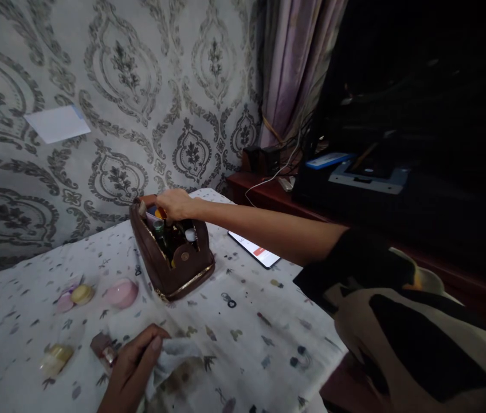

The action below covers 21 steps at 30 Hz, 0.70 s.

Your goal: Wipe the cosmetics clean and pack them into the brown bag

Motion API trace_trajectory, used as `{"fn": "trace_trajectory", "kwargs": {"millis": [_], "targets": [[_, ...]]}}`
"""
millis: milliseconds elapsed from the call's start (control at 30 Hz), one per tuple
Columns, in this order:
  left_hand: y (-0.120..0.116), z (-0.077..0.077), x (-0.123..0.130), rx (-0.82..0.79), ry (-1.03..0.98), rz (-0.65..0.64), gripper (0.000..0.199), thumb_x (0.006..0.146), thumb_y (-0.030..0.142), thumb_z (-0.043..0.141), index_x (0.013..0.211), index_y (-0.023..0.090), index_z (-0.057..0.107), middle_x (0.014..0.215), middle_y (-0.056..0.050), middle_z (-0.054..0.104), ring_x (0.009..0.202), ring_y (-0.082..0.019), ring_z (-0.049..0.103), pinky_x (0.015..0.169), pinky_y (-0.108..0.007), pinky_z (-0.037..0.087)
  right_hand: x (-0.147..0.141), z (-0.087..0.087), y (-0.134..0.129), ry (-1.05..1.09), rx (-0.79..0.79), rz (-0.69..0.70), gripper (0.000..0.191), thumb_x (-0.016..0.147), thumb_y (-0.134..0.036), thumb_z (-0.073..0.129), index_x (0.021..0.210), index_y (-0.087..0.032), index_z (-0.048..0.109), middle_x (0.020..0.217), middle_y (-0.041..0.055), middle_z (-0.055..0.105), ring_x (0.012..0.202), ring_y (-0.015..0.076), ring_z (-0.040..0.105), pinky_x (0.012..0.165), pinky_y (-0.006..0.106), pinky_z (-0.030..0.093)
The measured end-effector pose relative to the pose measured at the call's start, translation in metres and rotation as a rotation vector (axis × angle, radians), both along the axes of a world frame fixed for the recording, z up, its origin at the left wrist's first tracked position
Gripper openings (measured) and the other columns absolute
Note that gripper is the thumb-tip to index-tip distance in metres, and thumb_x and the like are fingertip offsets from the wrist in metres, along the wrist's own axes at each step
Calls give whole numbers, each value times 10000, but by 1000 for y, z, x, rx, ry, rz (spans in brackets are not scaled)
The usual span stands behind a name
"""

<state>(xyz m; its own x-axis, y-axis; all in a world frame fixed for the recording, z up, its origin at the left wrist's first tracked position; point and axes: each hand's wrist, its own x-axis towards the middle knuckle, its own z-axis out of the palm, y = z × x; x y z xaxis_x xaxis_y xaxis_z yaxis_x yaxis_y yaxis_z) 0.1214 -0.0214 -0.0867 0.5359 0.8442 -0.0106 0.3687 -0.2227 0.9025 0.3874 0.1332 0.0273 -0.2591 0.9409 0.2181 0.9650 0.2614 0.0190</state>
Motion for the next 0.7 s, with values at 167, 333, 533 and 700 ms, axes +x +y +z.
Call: {"fn": "trace_trajectory", "kwargs": {"millis": [167, 333, 533, 700], "targets": [[-1, 1, 0, 5, 7, -16, 496, 861, 653, 506, 779, 189, 658, 634, 9, 544, 627, -165, 487, 611, -243, 408, 2, 4, 4, -29, -51, 24, 363, 663, -282, 800, 1008, -229, 701, 1037, 54, 744, 972, 268, 673, 684, 275, 461], [0, -4, -1, 27, 26, -28, 482, 861, 640, 513, 767, 189, 654, 661, 2, 551, 643, -168, 482, 627, -242, 415, 0, 7, -3, -117, -139, 58, 361, 689, -311, 801, 1017, -199, 698, 1098, 57, 731, 1012, 249, 661, 718, 261, 476], [0, -8, -2, 28, 29, -48, 485, 879, 637, 489, 838, 187, 665, 688, 0, 555, 692, -181, 500, 667, -247, 421, -7, 1, -10, -257, -127, 102, 413, 716, -256, 803, 1094, -164, 663, 1181, 96, 695, 1100, 257, 634, 829, 290, 486], [-1, -5, 1, 17, 14, -87, 517, 876, 660, 474, 736, 188, 631, 664, 5, 523, 669, -172, 489, 641, -244, 405, -3, 2, -9, -168, -176, 111, 427, 680, -221, 812, 1075, -194, 653, 1152, 71, 697, 1039, 242, 649, 788, 270, 483]]}}
